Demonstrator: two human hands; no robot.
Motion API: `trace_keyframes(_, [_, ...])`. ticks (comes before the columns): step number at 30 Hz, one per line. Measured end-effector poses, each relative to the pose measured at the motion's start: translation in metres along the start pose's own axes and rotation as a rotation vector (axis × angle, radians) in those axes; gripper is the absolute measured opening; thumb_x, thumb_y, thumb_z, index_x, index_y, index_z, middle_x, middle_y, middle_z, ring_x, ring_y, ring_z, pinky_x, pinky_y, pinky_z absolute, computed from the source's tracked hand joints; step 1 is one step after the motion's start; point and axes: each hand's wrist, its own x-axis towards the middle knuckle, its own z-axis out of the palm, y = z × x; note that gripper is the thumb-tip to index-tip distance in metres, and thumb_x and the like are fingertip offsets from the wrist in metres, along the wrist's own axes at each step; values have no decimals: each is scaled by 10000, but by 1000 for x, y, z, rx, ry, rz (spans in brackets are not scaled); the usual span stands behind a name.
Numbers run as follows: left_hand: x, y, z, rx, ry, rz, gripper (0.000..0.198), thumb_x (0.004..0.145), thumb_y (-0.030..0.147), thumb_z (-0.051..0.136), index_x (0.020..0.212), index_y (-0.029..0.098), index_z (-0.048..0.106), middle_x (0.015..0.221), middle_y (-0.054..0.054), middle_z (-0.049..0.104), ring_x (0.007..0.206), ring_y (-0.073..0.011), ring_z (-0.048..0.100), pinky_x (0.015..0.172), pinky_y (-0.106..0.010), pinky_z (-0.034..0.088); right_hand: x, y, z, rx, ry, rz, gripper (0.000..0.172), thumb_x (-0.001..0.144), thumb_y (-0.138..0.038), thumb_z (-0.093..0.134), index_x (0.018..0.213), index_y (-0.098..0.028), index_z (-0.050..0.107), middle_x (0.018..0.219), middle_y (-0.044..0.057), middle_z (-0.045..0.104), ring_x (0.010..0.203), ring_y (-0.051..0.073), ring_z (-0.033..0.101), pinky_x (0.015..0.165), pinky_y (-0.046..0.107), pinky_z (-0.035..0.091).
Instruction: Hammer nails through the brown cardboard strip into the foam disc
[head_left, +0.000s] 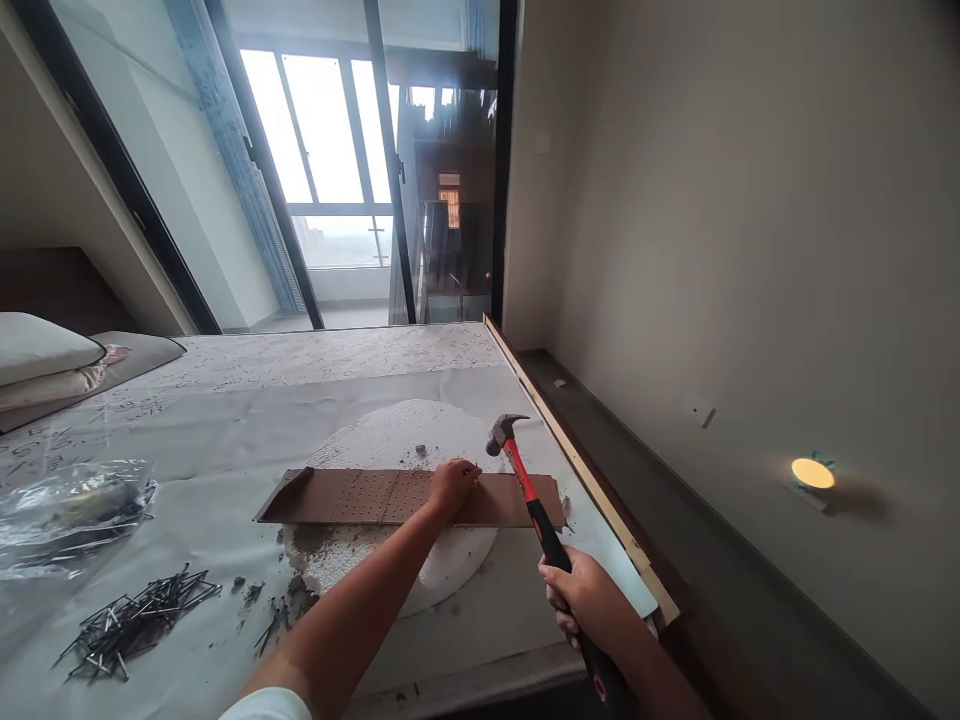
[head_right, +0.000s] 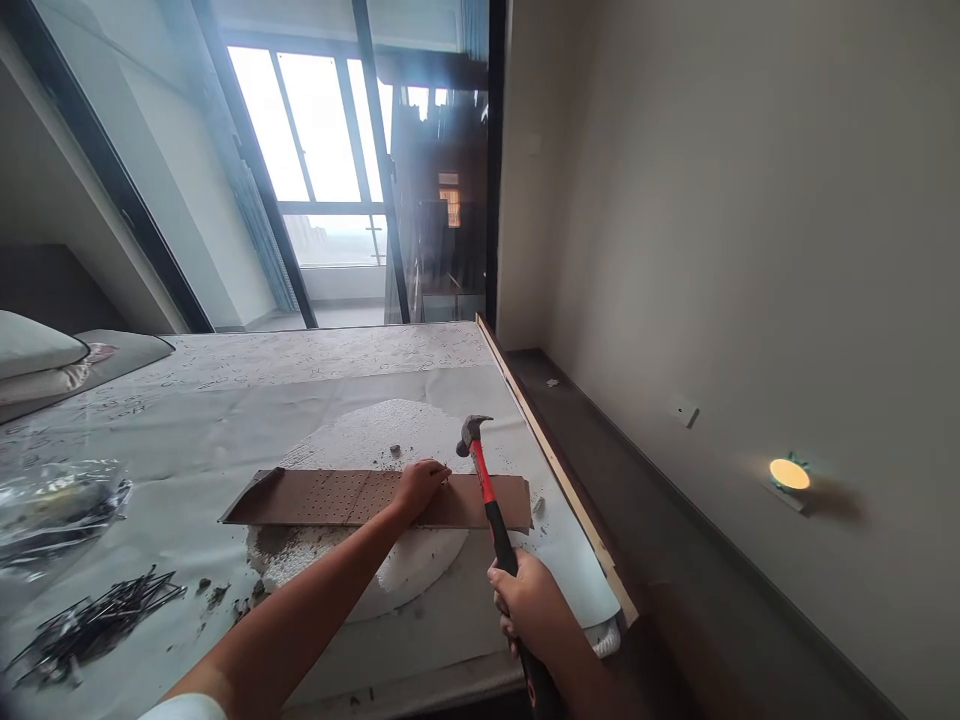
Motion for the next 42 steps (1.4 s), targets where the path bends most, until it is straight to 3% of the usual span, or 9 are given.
trace_keyframes(6, [-2, 0, 2, 5, -1, 20, 228, 787, 291, 531, 750, 167, 718, 863, -73, 687, 753, -174, 583, 683, -276, 387, -9, 1, -3, -105, 55, -31, 186, 731, -390, 458, 786, -221, 404, 454, -116, 309, 310, 60, 297, 294, 186, 261])
trace_keyframes(12, [-3, -4, 9, -10, 33, 49, 270, 804, 317, 496, 750, 161, 710, 846, -73, 663, 738, -169, 574, 636, -270, 378, -21, 3, -2, -320, 121, -125, 175, 771, -371, 486, 813, -203, 508, 501, -57, 419, 411, 99, 395, 411, 222, 321])
trace_keyframes(19, [-1, -12, 16, 20, 33, 41, 260, 788, 296, 492, 703, 153, 692, 798, -80, 661, 738, -184, 569, 640, -285, 367, -21, -1, 6, -469, 129, -191, 152, 751, -333, 488, 754, -194, 551, 659, 24, 556, 686, 190, 546, 597, 264, 395])
trace_keyframes(24, [-2, -14, 16, -17, 33, 53, 243, 775, 289, 511, 654, 166, 682, 806, -77, 667, 737, -179, 569, 667, -284, 374, -21, -1, 5, -529, 150, -194, 197, 784, -338, 412, 834, -193, 536, 682, 30, 557, 657, 188, 531, 600, 280, 373])
trace_keyframes(29, [-3, -15, 16, -37, 29, 10, 233, 773, 297, 522, 661, 174, 684, 783, -70, 656, 744, -179, 566, 676, -280, 374, -18, -1, 7, -542, 93, -169, 156, 746, -292, 439, 770, -173, 536, 718, 63, 590, 704, 208, 547, 629, 286, 389])
trace_keyframes(33, [-3, -18, 17, -42, 20, 54, 240, 776, 299, 521, 660, 173, 690, 774, -65, 658, 736, -171, 566, 661, -271, 370, -19, 2, 6, -555, 173, -208, 210, 782, -340, 400, 829, -185, 534, 696, 52, 578, 663, 203, 544, 610, 286, 380])
trace_keyframes(39, [-2, -22, 18, -12, 32, 70, 271, 778, 294, 490, 665, 164, 699, 761, -81, 657, 705, -185, 570, 634, -284, 377, -10, 4, 5, -551, 111, -88, 146, 756, -299, 456, 763, -183, 545, 717, 68, 583, 698, 209, 561, 610, 278, 395])
trace_keyframes(42, [-2, -22, 18, -13, 24, 72, 251, 764, 286, 506, 654, 165, 696, 769, -85, 660, 712, -190, 576, 645, -289, 383, -11, 3, 5, -569, 135, -149, 164, 774, -308, 440, 802, -191, 552, 727, 67, 595, 692, 209, 564, 617, 282, 397])
